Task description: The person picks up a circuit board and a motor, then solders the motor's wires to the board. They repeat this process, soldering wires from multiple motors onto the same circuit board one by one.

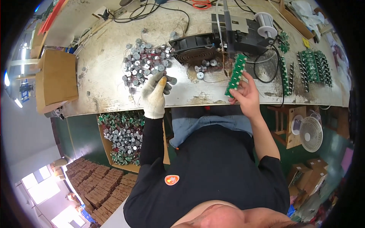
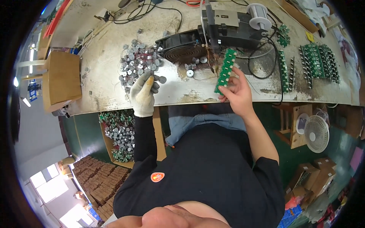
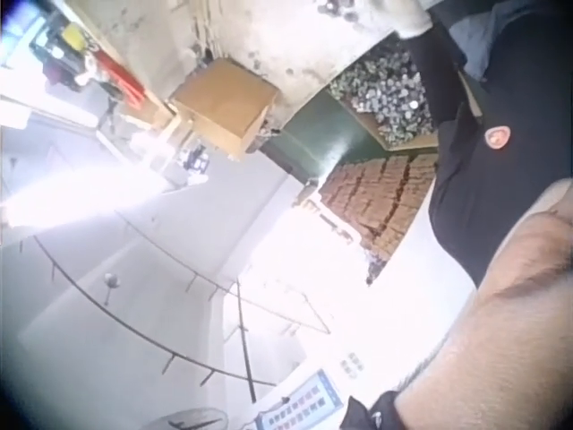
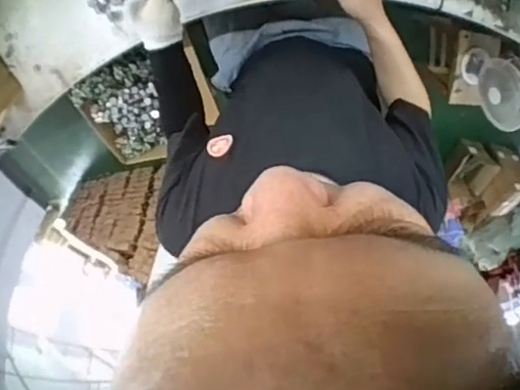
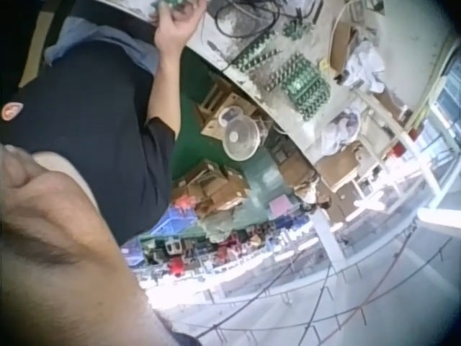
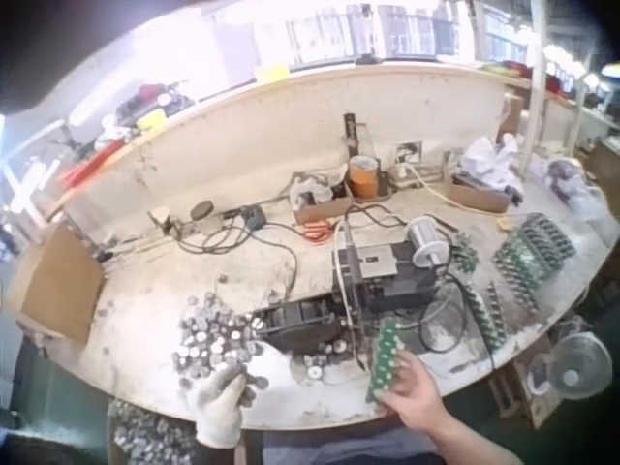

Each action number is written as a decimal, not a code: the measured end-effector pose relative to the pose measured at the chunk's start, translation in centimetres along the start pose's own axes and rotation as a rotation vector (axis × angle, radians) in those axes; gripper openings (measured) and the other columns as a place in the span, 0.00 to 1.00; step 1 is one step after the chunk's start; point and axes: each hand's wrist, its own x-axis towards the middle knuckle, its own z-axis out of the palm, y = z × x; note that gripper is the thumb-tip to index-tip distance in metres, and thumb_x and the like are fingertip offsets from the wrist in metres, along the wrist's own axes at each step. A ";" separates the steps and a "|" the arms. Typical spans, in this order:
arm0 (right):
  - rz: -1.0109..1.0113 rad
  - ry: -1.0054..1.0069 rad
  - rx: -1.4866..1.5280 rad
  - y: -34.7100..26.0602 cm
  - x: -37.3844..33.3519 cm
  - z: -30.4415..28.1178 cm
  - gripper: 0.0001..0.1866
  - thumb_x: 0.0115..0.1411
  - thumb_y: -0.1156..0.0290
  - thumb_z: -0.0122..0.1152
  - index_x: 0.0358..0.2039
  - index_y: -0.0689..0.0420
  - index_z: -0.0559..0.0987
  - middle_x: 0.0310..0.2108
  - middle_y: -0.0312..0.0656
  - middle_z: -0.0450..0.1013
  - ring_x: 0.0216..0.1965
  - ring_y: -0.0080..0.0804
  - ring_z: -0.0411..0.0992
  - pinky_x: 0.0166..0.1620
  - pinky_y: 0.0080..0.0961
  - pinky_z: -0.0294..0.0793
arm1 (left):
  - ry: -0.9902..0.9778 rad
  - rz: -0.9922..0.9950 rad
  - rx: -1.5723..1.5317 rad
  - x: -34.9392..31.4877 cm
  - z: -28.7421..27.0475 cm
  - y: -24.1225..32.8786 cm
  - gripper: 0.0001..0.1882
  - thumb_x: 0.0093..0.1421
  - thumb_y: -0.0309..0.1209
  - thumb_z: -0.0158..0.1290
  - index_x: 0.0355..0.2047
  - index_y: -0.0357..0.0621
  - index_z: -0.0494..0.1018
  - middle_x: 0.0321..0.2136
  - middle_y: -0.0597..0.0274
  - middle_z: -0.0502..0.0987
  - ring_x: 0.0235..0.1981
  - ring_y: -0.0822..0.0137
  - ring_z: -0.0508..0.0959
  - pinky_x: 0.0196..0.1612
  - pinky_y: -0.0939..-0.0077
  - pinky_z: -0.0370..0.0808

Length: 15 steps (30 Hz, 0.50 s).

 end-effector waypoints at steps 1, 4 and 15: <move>-0.012 -0.003 -0.001 0.0 0.0 0.0 0.35 0.56 0.82 0.59 0.62 0.57 0.54 0.39 0.47 0.69 0.25 0.27 0.74 0.23 0.18 0.73 | -0.021 -0.005 -0.007 -0.1 0.1 -0.3 0.13 0.63 0.27 0.50 0.45 0.29 0.72 0.30 0.57 0.79 0.23 0.77 0.73 0.25 0.86 0.67; -0.035 0.002 0.000 0.1 -0.2 0.0 0.35 0.56 0.82 0.59 0.61 0.58 0.54 0.38 0.47 0.69 0.25 0.27 0.74 0.23 0.18 0.73 | -0.025 -0.003 0.057 -0.4 0.3 -1.1 0.14 0.63 0.28 0.50 0.45 0.30 0.72 0.30 0.58 0.79 0.23 0.77 0.73 0.25 0.86 0.68; -0.027 -0.034 0.027 0.1 -0.5 -0.3 0.36 0.55 0.83 0.60 0.61 0.58 0.54 0.39 0.48 0.70 0.25 0.27 0.74 0.24 0.19 0.73 | -0.196 -0.158 0.023 -4.0 5.1 -2.0 0.14 0.63 0.29 0.50 0.46 0.31 0.71 0.32 0.58 0.79 0.25 0.76 0.75 0.29 0.85 0.71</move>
